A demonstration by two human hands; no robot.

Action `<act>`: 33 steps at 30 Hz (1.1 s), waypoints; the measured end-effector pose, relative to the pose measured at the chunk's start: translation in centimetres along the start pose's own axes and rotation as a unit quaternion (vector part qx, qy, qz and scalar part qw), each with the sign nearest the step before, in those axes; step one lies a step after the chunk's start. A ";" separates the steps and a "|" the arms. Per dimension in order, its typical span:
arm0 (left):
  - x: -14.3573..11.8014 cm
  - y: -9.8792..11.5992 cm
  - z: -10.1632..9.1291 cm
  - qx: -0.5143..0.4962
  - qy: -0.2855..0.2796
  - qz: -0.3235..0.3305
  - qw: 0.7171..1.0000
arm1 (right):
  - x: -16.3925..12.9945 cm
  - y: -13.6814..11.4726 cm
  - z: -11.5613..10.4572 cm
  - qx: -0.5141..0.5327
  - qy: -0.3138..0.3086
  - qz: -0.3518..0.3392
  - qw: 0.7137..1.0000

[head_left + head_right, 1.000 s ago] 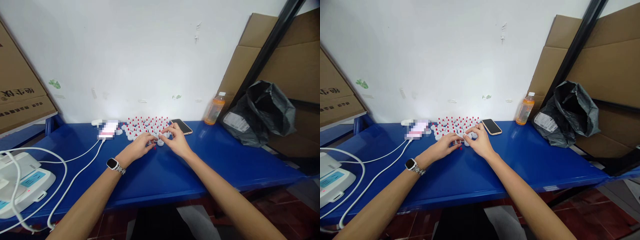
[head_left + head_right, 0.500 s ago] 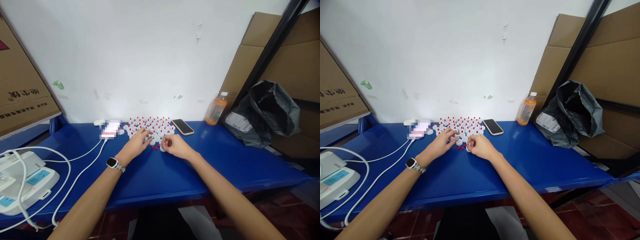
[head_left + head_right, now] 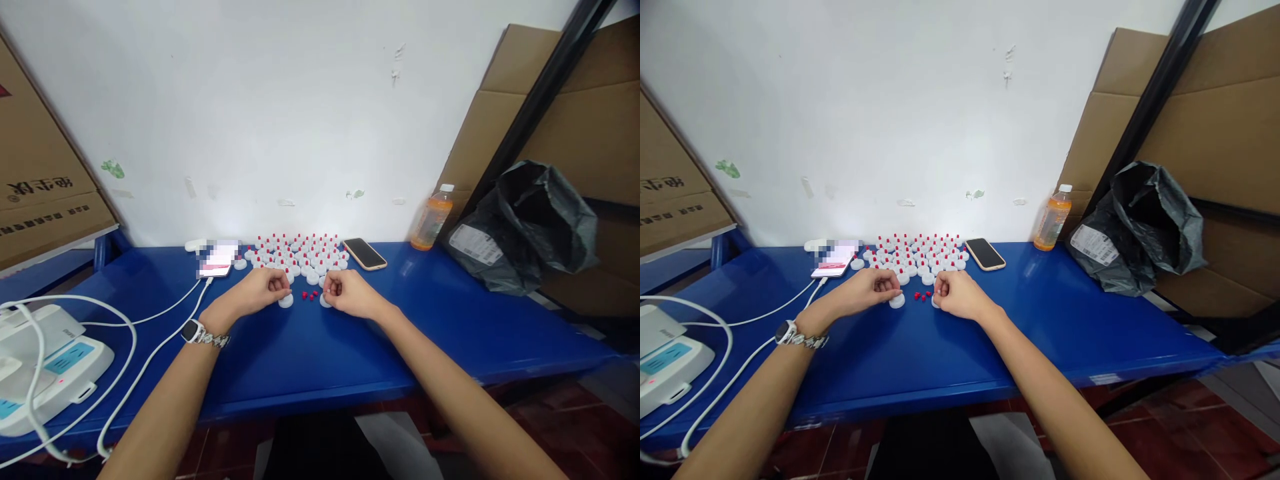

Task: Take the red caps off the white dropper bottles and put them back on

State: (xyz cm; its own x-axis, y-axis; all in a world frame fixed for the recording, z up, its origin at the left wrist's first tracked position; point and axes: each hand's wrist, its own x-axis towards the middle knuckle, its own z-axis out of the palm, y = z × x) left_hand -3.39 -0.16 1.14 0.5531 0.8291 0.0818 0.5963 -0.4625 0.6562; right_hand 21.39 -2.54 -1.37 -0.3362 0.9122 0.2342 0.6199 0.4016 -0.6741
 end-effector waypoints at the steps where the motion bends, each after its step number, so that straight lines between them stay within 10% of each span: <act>1: -0.1 0.3 0.1 -0.015 -0.012 -0.001 1.000 | -0.1 -0.3 0.1 0.012 -0.008 -0.003 1.000; 8: 0.2 1.8 1.5 -0.087 -0.051 -0.004 0.995 | -0.2 -1.1 0.4 0.137 -0.045 -0.024 0.989; 14: -0.1 1.3 0.7 -0.046 0.021 0.008 0.999 | 0.5 0.9 -0.3 0.001 0.108 0.009 0.994; 23: 0.6 0.4 1.2 0.014 0.098 0.025 0.995 | 0.8 2.2 -0.1 -0.036 0.035 0.033 0.998; 33: -0.6 2.1 0.5 0.007 0.017 0.047 0.999 | -0.1 0.5 -1.3 0.032 -0.031 -0.004 0.999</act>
State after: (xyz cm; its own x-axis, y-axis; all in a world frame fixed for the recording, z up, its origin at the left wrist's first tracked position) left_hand -2.16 -1.76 2.08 0.5873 0.7917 0.1679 0.5504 -0.5428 0.6343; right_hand 22.69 -2.30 -0.82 -0.3857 0.9011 0.1981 0.5701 0.4016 -0.7167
